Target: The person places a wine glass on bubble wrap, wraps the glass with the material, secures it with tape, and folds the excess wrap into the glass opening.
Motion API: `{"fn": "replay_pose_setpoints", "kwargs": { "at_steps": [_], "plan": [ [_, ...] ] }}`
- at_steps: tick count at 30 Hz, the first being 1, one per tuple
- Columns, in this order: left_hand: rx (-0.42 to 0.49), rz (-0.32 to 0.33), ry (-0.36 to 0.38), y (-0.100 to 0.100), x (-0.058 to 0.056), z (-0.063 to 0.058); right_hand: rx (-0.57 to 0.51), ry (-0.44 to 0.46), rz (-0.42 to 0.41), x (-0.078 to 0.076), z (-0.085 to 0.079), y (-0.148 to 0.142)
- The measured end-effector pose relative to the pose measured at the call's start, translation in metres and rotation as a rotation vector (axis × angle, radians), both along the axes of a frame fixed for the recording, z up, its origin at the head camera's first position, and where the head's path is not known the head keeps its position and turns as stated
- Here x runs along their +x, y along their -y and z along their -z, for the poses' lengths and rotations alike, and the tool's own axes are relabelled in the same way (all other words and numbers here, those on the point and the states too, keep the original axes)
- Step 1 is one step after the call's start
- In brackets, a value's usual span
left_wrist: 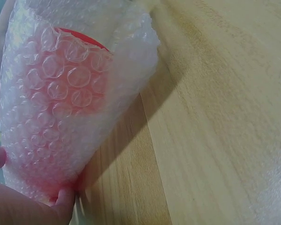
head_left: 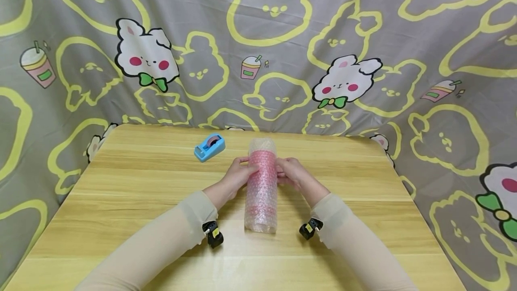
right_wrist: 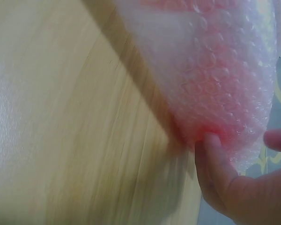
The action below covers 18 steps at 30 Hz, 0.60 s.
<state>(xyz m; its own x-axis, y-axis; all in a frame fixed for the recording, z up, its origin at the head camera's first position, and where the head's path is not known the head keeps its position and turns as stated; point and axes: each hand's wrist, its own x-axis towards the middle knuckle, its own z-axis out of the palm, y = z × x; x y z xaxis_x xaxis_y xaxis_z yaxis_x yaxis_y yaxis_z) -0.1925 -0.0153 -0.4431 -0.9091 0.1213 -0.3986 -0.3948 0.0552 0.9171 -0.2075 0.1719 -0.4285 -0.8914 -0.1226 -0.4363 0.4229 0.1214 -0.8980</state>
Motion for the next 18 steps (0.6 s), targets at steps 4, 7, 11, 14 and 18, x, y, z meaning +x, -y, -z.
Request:
{"fn": "replay_pose_setpoints", "kwargs": {
  "at_steps": [4, 7, 11, 14, 18],
  "plan": [
    [0.003, 0.005, 0.003, 0.0002, 0.0005, -0.0008, -0.031, -0.005, -0.025, 0.0011, 0.0004, 0.0005],
    [0.01, 0.01, 0.005, 0.0008, 0.0008, -0.0013, -0.041, -0.013, -0.044, 0.0022, 0.0001, 0.001],
    [0.021, 0.013, 0.0, 0.0015, 0.0011, -0.0011, -0.04, -0.011, -0.039, 0.0028, 0.0002, 0.0021],
    [0.031, 0.011, -0.007, 0.0019, 0.0011, 0.0008, -0.053, -0.006, -0.039, 0.0026, 0.0016, 0.0027],
    [0.033, 0.008, -0.011, 0.0022, 0.0005, 0.0039, -0.047, 0.002, -0.036, 0.0021, 0.0026, 0.003]
  ]
}}
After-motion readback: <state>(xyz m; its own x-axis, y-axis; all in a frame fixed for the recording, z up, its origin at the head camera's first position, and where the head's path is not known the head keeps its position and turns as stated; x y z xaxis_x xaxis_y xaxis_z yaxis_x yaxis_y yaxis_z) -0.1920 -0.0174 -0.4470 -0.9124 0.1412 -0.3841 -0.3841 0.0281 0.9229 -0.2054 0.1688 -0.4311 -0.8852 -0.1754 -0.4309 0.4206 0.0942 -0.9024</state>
